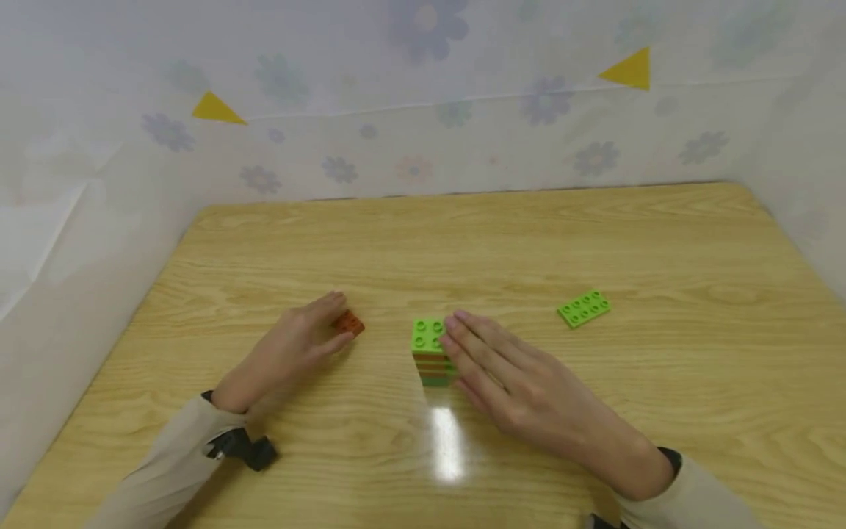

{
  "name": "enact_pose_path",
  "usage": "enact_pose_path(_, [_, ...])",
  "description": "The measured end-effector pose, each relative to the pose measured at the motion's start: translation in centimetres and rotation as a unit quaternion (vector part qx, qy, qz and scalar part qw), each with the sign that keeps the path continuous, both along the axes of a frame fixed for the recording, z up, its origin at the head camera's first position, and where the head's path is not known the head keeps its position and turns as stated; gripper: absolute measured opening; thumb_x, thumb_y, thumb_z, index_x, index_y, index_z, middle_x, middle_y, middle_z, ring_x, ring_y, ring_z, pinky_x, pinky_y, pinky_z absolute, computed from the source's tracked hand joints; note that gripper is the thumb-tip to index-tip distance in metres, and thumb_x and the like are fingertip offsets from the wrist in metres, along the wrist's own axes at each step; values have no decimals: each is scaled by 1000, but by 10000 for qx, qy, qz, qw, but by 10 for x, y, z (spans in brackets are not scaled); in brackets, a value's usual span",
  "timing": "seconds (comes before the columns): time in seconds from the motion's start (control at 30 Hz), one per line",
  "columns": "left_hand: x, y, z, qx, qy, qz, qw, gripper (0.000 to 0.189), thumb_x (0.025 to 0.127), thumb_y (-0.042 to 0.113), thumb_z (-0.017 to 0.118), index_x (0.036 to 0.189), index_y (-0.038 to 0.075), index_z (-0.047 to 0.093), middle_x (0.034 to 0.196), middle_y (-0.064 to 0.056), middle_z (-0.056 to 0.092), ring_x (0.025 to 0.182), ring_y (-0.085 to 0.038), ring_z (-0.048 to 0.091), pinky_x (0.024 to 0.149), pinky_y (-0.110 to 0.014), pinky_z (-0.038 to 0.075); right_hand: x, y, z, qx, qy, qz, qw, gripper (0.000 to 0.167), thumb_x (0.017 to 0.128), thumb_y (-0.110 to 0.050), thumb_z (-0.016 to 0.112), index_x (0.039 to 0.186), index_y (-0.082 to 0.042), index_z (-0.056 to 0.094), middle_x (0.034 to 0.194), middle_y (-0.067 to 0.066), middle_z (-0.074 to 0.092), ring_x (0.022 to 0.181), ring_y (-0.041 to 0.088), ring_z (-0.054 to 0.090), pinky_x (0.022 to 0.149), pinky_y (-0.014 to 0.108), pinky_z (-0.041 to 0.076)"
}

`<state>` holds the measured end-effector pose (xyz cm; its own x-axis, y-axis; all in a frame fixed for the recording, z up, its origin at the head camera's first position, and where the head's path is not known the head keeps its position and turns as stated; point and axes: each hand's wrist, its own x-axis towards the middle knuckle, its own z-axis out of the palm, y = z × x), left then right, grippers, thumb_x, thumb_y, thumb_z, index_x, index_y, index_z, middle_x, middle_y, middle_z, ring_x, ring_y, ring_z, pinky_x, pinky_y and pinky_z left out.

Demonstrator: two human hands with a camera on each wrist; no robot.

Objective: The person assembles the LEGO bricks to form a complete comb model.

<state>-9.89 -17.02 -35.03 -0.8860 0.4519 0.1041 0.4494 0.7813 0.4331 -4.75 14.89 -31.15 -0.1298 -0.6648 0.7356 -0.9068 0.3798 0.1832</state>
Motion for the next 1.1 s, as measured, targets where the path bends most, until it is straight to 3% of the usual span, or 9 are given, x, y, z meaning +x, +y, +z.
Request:
enact_pose_path(0.2, [-2,-2,-5,40,-17,126,9999,58,87,22,74,132,-8,53,132,-27,53,122,-39,53,102,-47,44,-1,3,-3,-62,-62,-68,9999,37,104,-13,42,131,10,53,136,23,50,135,27,40,113,32,31])
enact_pose_path(0.3, [-2,-1,-6,91,26,156,9998,53,85,21,76,127,-7,58,122,-24,62,108,-33,63,93,-43,52,-2,4,-5,-36,-73,-92,9999,37,104,-14,43,130,10,54,132,23,53,135,27,41,113,32,31])
enact_pose_path(0.37, [-2,0,-6,91,25,189,9998,47,85,20,76,122,-5,62,109,-20,68,91,-25,67,79,-37,56,-3,4,-6,-30,-70,-95,9999,37,104,-14,43,130,10,54,131,24,54,134,27,41,113,32,32])
enact_pose_path(0.43, [-2,1,-6,67,32,222,9997,42,85,18,76,119,-4,65,97,-15,71,73,-15,62,64,-30,53,-3,4,-6,-19,-64,-96,9999,37,104,-14,43,130,10,55,130,24,55,134,27,41,113,33,32])
enact_pose_path(0.53, [-2,1,-5,64,-18,263,9996,37,86,15,74,117,-4,66,88,-13,71,57,-9,47,53,-23,41,-4,4,-6,-4,-76,-107,9999,37,105,-14,43,131,9,55,129,24,55,135,27,41,113,33,32])
enact_pose_path(0.73, [-1,1,-5,113,184,152,9996,35,85,11,74,115,-4,68,95,-15,72,59,-6,47,54,-21,43,-5,4,-5,-19,-195,-66,9998,37,105,-14,41,132,9,54,131,23,55,135,25,41,113,31,31])
enact_pose_path(0.93, [4,6,2,472,489,-164,9976,33,85,10,74,115,-2,68,96,-14,73,42,3,20,38,-15,27,-8,4,-3,-106,-274,184,9994,37,105,-12,42,132,9,53,139,19,48,135,26,41,113,31,33])
enact_pose_path(1.1, [13,13,18,747,860,-534,9921,35,86,8,73,119,0,66,104,-12,71,45,1,31,41,-16,33,-8,4,-2,-51,-293,168,9994,37,105,-13,41,133,8,52,142,18,45,136,25,40,113,33,31])
